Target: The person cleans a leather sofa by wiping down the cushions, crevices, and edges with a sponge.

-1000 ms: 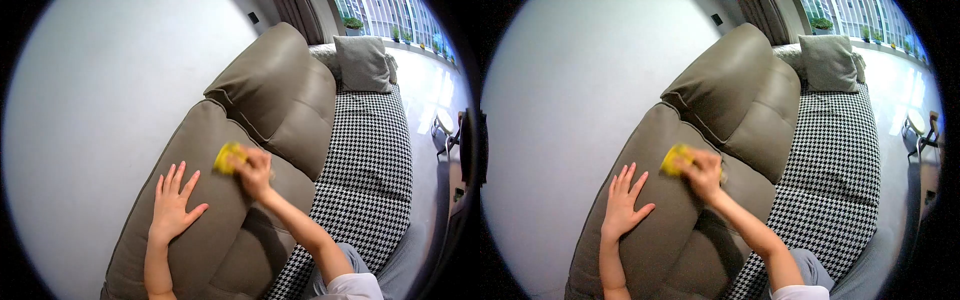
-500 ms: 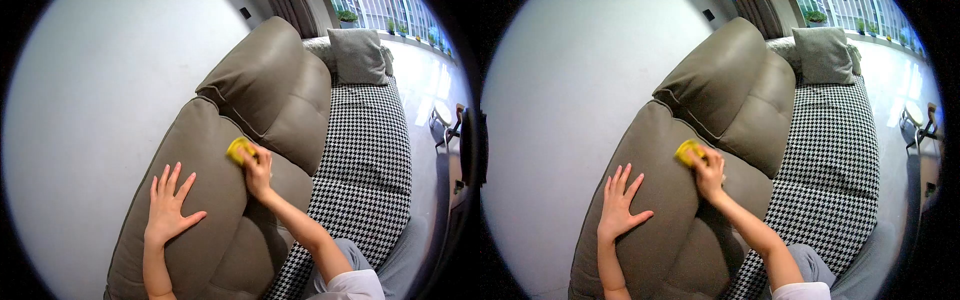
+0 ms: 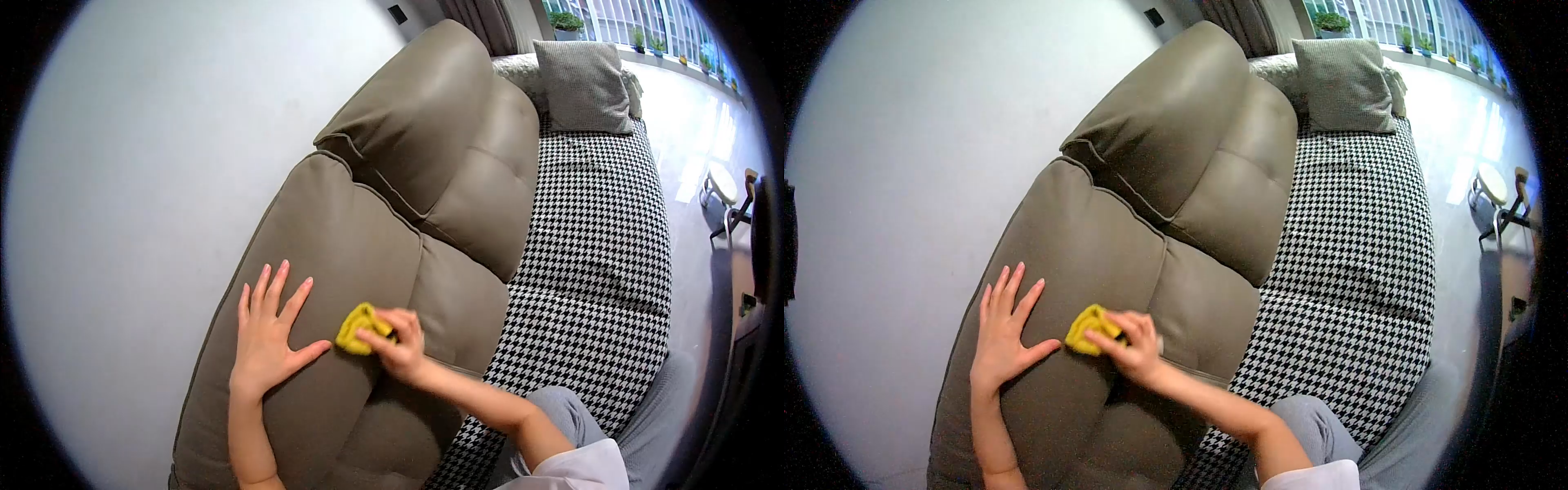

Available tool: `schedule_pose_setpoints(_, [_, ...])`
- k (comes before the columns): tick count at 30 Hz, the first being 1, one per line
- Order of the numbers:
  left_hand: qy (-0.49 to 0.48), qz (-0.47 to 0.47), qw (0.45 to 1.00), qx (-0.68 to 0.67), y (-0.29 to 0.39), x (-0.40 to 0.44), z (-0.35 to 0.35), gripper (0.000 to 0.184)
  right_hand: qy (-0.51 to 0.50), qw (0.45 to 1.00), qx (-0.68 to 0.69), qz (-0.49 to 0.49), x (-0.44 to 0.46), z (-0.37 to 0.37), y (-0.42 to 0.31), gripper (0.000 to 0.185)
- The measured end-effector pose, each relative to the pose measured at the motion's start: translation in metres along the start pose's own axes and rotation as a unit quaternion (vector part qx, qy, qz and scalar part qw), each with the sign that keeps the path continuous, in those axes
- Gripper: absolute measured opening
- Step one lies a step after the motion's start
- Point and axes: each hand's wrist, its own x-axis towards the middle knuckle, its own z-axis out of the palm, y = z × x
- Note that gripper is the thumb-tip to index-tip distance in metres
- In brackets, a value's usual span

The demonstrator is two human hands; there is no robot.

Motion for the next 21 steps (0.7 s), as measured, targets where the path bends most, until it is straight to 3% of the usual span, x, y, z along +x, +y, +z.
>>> schedule_pose_setpoints(2, [0.005, 0.0, 1.0, 0.002, -0.002, 0.0, 0.002, 0.092, 0.024, 0.999, -0.028, -0.01, 0.015, 0.009, 0.041, 0.039])
schedule_pose_setpoints(5, [0.005, -0.001, 1.0, 0.004, -0.003, -0.001, 0.005, 0.092, 0.041, 0.983, -0.16, 0.077, 0.052, 0.014, 0.103, 0.042])
schedule_pose_setpoints(6, [0.002, -0.001, 1.0, 0.007, -0.004, -0.002, 0.004, 0.092, -0.038, 0.955, -0.246, 0.16, 0.065, 0.009, 0.121, 0.041])
schedule_pose_setpoints(10, [0.018, 0.003, 1.0, -0.008, -0.006, -0.002, 0.008, 0.092, -0.198, 0.897, -0.305, 0.251, 0.044, -0.014, 0.187, 0.038])
schedule_pose_setpoints(14, [0.024, 0.002, 1.0, 0.009, -0.005, -0.003, 0.01, 0.088, -0.207, 0.896, -0.38, 0.092, 0.0, -0.036, 0.124, 0.041])
schedule_pose_setpoints(16, [0.022, 0.001, 1.0, 0.022, -0.002, -0.003, 0.009, 0.086, -0.273, 0.899, -0.341, 0.039, -0.029, -0.054, 0.088, 0.043])
schedule_pose_setpoints(18, [0.01, -0.004, 1.0, 0.021, 0.003, -0.005, 0.007, 0.084, -0.314, 0.906, -0.273, -0.074, -0.042, -0.077, 0.06, 0.041])
schedule_pose_setpoints(20, [-0.01, -0.005, 0.998, 0.064, 0.025, -0.015, 0.015, 0.083, -0.4, 0.874, -0.231, -0.152, -0.04, -0.09, 0.079, 0.038])
schedule_pose_setpoints(21, [-0.023, -0.005, 0.994, 0.107, 0.043, -0.022, 0.02, 0.083, -0.39, 0.879, -0.243, -0.127, -0.033, -0.092, 0.09, 0.037])
